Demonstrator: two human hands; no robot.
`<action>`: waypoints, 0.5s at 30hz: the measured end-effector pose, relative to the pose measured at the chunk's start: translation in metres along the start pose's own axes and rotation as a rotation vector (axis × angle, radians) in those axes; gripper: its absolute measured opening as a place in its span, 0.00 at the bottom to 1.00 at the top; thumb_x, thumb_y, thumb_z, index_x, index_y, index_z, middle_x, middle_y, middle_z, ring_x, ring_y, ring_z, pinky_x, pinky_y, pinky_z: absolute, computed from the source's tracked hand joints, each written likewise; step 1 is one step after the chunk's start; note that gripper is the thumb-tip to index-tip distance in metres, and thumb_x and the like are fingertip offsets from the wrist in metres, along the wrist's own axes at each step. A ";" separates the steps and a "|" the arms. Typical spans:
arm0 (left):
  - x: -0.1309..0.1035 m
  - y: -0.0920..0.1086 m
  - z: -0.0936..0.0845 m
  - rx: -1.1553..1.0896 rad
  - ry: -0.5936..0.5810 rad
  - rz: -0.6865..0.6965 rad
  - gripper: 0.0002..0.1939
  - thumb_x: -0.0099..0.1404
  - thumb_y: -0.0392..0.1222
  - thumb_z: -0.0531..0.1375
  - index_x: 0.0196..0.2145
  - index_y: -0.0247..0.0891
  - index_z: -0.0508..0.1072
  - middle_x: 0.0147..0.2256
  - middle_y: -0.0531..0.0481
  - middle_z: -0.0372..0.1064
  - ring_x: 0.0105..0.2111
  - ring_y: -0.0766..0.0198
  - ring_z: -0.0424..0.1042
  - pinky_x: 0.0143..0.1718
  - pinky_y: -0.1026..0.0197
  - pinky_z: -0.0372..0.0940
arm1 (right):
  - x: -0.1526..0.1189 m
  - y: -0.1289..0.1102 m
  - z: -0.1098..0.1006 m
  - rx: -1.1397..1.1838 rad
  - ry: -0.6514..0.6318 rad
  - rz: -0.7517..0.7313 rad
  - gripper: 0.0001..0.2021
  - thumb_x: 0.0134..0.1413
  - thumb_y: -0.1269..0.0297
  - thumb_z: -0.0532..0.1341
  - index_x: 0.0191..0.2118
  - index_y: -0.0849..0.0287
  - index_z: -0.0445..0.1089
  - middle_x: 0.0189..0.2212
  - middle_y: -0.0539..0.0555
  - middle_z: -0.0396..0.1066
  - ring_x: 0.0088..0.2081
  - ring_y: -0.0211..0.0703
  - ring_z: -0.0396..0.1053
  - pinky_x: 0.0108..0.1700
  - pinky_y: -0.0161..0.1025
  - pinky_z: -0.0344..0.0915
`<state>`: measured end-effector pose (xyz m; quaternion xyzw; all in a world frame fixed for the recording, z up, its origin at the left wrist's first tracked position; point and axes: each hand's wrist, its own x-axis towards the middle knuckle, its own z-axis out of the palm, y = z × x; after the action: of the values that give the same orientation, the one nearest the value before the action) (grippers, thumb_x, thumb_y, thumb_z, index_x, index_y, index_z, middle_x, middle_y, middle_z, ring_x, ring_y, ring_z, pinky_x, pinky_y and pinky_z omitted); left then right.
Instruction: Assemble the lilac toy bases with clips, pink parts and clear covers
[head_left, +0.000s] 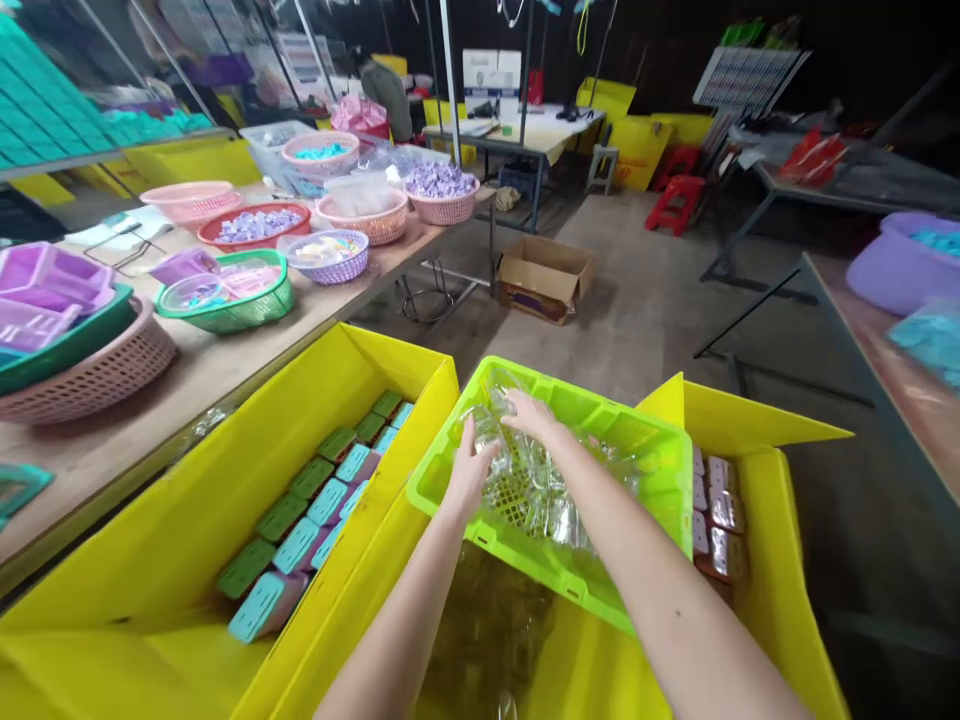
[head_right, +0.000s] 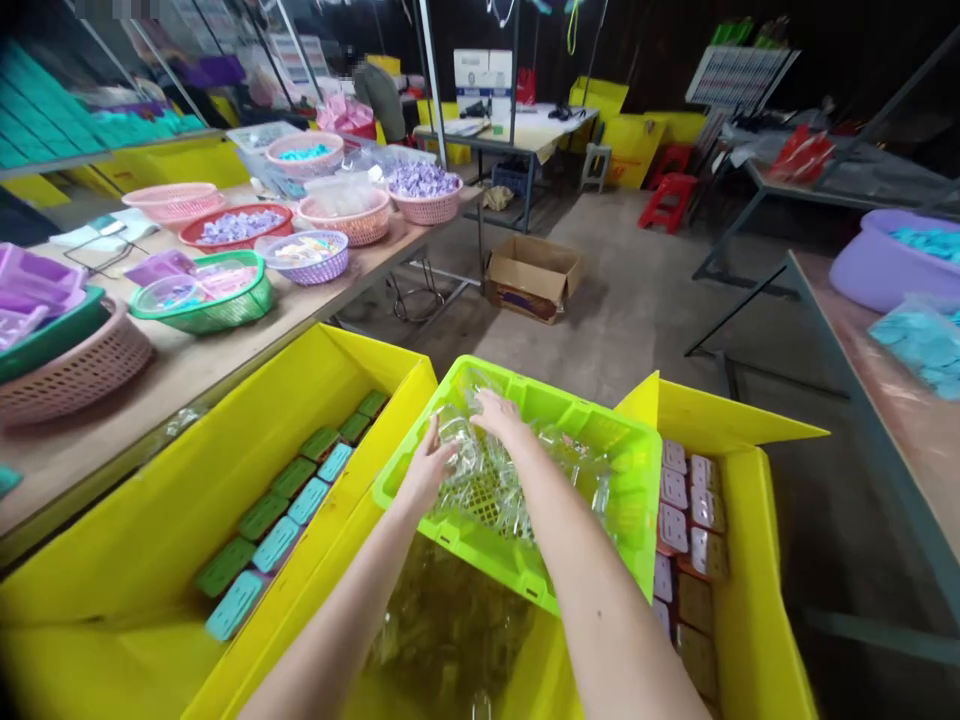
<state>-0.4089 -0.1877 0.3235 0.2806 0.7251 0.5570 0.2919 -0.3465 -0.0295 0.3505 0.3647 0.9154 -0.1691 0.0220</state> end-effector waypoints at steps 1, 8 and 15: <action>-0.010 0.003 -0.008 -0.097 -0.005 0.010 0.30 0.62 0.42 0.56 0.61 0.44 0.55 0.57 0.43 0.59 0.52 0.58 0.66 0.48 0.57 0.65 | -0.006 -0.003 0.000 0.001 0.019 0.014 0.23 0.53 0.63 0.60 0.56 0.56 0.60 0.59 0.58 0.56 0.52 0.49 0.62 0.53 0.45 0.57; -0.093 -0.073 -0.081 0.039 0.573 0.135 0.16 0.65 0.42 0.52 0.49 0.39 0.65 0.40 0.47 0.66 0.40 0.65 0.69 0.39 0.65 0.65 | -0.135 -0.052 0.061 0.372 0.495 -0.337 0.15 0.60 0.69 0.49 0.51 0.56 0.62 0.43 0.57 0.66 0.48 0.46 0.63 0.51 0.47 0.60; -0.162 -0.250 -0.058 0.851 -0.200 -0.383 0.20 0.57 0.35 0.58 0.49 0.31 0.67 0.40 0.39 0.69 0.40 0.56 0.70 0.40 0.57 0.65 | -0.261 -0.054 0.267 0.384 -0.472 0.228 0.22 0.54 0.67 0.54 0.56 0.51 0.59 0.54 0.56 0.62 0.55 0.45 0.60 0.55 0.41 0.59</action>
<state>-0.3631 -0.3996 0.1108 0.2889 0.8958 0.1167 0.3169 -0.2134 -0.3251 0.1577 0.4129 0.7896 -0.4153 0.1834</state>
